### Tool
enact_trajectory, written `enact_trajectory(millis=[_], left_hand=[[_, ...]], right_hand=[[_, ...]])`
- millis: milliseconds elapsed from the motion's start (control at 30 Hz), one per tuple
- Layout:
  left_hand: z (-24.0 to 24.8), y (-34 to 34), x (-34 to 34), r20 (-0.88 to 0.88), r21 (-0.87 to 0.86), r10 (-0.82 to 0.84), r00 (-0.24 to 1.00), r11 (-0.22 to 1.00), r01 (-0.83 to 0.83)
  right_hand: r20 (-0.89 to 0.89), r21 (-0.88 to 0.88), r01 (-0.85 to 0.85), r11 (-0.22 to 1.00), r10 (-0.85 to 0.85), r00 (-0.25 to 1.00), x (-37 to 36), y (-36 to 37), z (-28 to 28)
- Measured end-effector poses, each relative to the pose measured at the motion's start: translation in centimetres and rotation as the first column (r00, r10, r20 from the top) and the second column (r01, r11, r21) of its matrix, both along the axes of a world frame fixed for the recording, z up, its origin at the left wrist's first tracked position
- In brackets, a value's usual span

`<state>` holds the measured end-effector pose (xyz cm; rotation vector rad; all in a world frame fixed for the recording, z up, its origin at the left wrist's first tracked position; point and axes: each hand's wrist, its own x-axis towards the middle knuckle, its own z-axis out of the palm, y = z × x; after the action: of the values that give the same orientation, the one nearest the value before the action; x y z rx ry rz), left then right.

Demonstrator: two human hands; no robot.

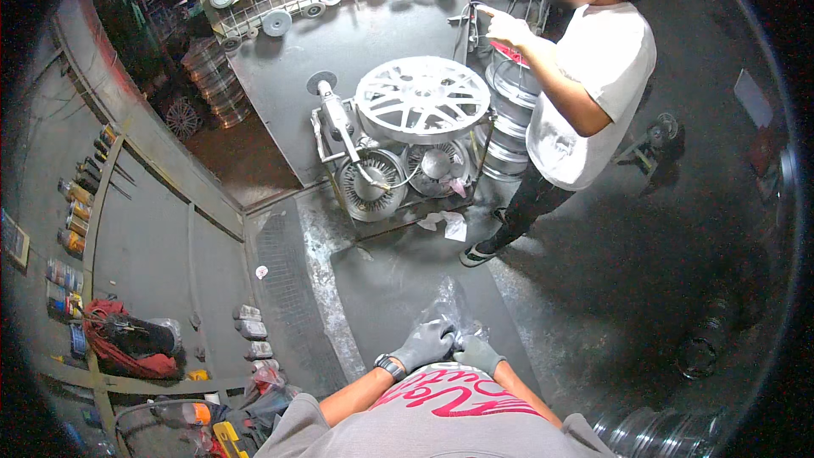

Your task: The person retrieves a plastic sheet and wraps a silver car wheel mounted on a stand. They smooth the plastic over the spokes and rim, then continue wrapping as another person approaches and uses a phone.

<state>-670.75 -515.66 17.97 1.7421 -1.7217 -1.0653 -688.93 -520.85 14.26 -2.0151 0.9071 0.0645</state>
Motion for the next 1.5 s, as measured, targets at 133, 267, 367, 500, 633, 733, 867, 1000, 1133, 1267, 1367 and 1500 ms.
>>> enact_trajectory(millis=[133, 267, 367, 500, 633, 733, 867, 1000, 1133, 1267, 1367, 1500], left_hand=[[-0.4, 0.0, 0.1, 0.008, 0.004, -0.011, 1.0, 1.0, 0.011], [-0.3, 0.0, -0.2, -0.011, 0.008, -0.002, 1.0, 1.0, 0.002], [-0.1, 0.1, -0.2, -0.018, -0.011, -0.001, 1.0, 1.0, 0.001], [-0.3, 0.3, -0.3, -0.013, 0.007, -0.006, 1.0, 1.0, 0.006], [-0.8, 0.4, -0.5, -0.014, 0.007, -0.003, 1.0, 1.0, 0.003], [-0.9, 0.6, -0.8, -0.004, 0.007, -0.007, 1.0, 1.0, 0.007], [-1.1, 0.7, -1.2, -0.006, 0.032, 0.004, 1.0, 0.999, -0.004], [-1.4, 0.7, -1.6, -0.003, 0.029, -0.034, 0.999, 0.999, 0.034], [-1.5, 1.0, -1.8, -0.029, 0.034, -0.018, 0.999, 0.999, 0.019], [-1.5, 1.4, -2.1, -0.023, 0.054, -0.006, 1.0, 0.999, 0.008], [-1.5, 1.6, -2.2, -0.036, 0.06, 0.0, 0.999, 0.998, 0.002], [-2.2, 2.1, -2.2, -0.029, -0.001, 0.032, 0.999, 0.999, -0.032]], right_hand=[[0.014, 0.028, -0.008, 1.0, 0.007, 1.0, 0.2, -0.1, 1.4], [0.038, 0.008, -0.001, 1.0, 0.001, 0.999, -0.3, -0.1, -0.4], [0.021, 0.007, 0.011, 1.0, -0.011, 1.0, -0.3, 0.1, -0.4], [0.0, 0.049, 0.003, 0.999, -0.003, 1.0, -0.5, 0.3, -0.9], [-0.034, 0.054, -0.001, 0.999, 0.002, 0.999, -1.0, 0.4, -2.2], [-0.005, 0.047, -0.02, 0.999, 0.02, 1.0, -1.3, 0.5, -3.0], [0.028, 0.054, -0.007, 0.999, 0.005, 1.0, -1.6, 0.8, -2.3], [-0.024, 0.09, 0.03, 0.995, -0.028, 0.999, -1.9, 1.2, -1.1], [-0.046, 0.094, 0.014, 0.995, -0.01, 0.999, -2.0, 1.4, -0.2], [-0.038, 0.05, -0.011, 0.999, 0.013, 0.999, -2.3, 1.9, -0.7], [-0.012, 0.041, 0.02, 0.999, -0.02, 1.0, -2.6, 2.3, -1.7], [-0.052, 0.055, 0.022, 0.998, -0.019, 0.998, -2.4, 2.3, -1.7]])
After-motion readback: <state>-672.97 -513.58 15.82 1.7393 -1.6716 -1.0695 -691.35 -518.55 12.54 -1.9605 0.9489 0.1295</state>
